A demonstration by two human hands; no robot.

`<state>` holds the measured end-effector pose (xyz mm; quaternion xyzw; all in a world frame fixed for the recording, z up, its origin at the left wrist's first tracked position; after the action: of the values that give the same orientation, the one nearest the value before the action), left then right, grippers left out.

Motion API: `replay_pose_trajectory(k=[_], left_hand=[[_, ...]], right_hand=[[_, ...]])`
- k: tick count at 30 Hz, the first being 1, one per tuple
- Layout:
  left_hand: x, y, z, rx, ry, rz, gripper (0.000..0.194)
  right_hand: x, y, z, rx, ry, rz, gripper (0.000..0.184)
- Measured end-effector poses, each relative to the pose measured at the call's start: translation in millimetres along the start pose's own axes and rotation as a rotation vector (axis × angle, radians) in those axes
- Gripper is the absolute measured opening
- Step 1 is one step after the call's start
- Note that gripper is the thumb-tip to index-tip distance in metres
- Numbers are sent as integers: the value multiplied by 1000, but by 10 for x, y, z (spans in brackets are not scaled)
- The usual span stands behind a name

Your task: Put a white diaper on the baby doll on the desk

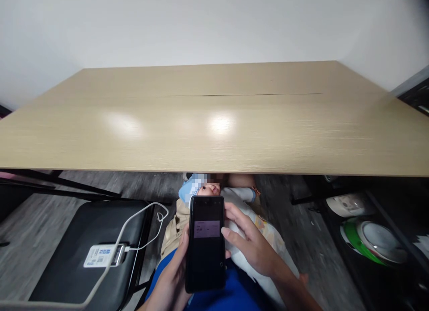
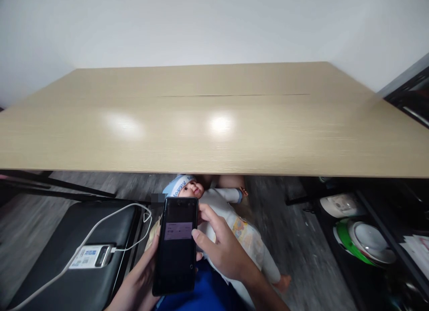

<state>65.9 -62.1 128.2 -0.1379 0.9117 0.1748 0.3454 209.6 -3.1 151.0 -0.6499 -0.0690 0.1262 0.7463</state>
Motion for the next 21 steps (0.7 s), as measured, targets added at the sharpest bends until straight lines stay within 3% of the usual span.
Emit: replay_pose_trajectory(k=[7, 14, 21], left_hand=[[43, 34, 18, -44, -51, -28, 66], [79, 35, 48, -64, -155, -33, 56], [86, 28, 56, -58, -179, -6, 55]], right_hand=[[-15, 75, -87, 24, 6, -105, 64], [-30, 65, -56, 7, 29, -117, 64], [-46, 26, -33, -5, 40, -99, 61]])
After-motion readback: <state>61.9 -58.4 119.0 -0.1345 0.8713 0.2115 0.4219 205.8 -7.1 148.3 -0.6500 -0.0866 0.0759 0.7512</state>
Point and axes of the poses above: each hand's wrist, its own z-axis towards the middle knuckle, its own x-axis out of the back of the hand, y = z × x, the point moved 10 cm from there along z, towards the middle knuckle, and after that the axes turned 14 degrees about x, right-handed, at the moved point
